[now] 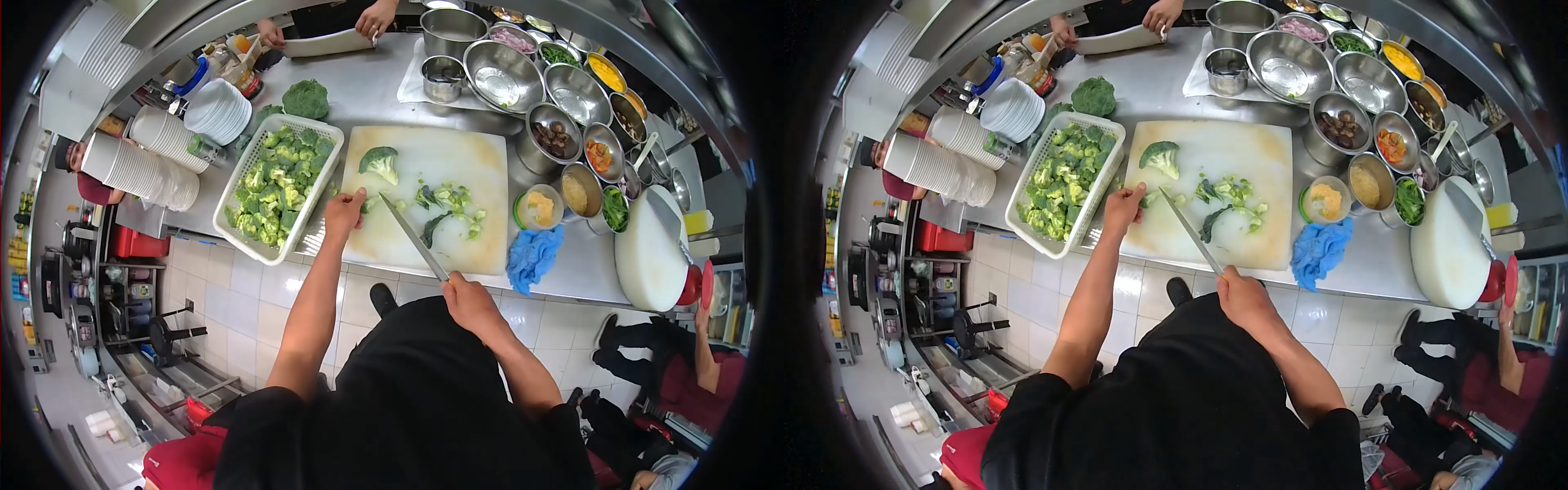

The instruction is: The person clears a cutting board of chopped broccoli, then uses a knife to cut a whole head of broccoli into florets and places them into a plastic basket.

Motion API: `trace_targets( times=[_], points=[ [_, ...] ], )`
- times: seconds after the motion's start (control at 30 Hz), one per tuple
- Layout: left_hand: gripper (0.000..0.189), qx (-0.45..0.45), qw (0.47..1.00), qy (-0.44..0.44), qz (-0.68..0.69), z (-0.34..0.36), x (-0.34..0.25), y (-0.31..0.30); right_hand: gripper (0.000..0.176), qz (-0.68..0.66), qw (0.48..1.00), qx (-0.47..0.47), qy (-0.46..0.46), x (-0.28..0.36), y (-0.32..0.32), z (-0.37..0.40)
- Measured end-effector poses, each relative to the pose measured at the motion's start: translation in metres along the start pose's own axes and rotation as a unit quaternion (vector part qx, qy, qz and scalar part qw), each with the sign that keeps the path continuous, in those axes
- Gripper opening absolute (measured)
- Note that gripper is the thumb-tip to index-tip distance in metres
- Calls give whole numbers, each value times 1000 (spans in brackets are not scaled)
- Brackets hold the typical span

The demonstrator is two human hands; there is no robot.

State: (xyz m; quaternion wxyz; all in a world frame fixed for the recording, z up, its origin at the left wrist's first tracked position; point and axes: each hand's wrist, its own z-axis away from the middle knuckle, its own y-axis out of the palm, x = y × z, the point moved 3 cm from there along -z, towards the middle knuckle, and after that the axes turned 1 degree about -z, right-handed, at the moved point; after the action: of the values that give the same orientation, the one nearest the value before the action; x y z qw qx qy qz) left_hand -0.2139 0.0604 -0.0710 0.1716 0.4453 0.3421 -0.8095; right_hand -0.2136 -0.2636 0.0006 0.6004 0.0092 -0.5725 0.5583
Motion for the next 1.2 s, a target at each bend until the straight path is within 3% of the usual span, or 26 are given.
trace_targets(
  times=[0.27,0.33,0.47,0.53,0.57,0.6,0.7,0.77,0.83,0.93,1.03,1.07,1.17,1.2],
  points=[
    [45,-24,999,-19,-7,-1,-7,-1,26,-27,999,13,-27,-19,23,-28],
    [48,6,1000,-22,4,-3,-2,-5,25,-43,998,41,28,-28,15,-17],
    [49,-5,1000,10,15,11,-28,-45,26,-34,999,8,7,-39,7,9],
    [49,-71,996,55,-9,15,-52,-78,26,-14,1000,-10,6,-35,2,19],
    [53,-196,962,177,-73,-1,-51,-96,26,-16,1000,-13,8,-33,2,18],
    [60,-314,893,294,-132,0,-65,-103,27,-21,1000,-9,-5,-27,3,15],
    [71,-283,854,377,-220,-1,-89,-75,28,-34,999,5,-31,-10,13,-4],
    [66,-32,929,323,-176,-27,-83,-27,29,-40,998,22,-44,-5,25,-23],
    [64,0,904,323,-279,-32,-82,10,31,-120,989,55,-64,-4,34,-40],
    [54,76,931,297,-199,-44,-77,25,35,-107,992,19,-67,-18,30,-35],
    [44,60,937,297,-171,-57,-68,13,35,-61,998,-27,9,-32,12,-5],
    [39,11,915,356,-189,-52,-67,7,35,-65,997,-26,13,-31,7,2],
    [39,46,903,398,-155,-36,-66,-3,34,-56,997,-35,40,-24,-2,17],
    [41,66,879,422,-211,-30,-69,-4,34,-36,998,-54,11,-17,-3,18]
  ],
)
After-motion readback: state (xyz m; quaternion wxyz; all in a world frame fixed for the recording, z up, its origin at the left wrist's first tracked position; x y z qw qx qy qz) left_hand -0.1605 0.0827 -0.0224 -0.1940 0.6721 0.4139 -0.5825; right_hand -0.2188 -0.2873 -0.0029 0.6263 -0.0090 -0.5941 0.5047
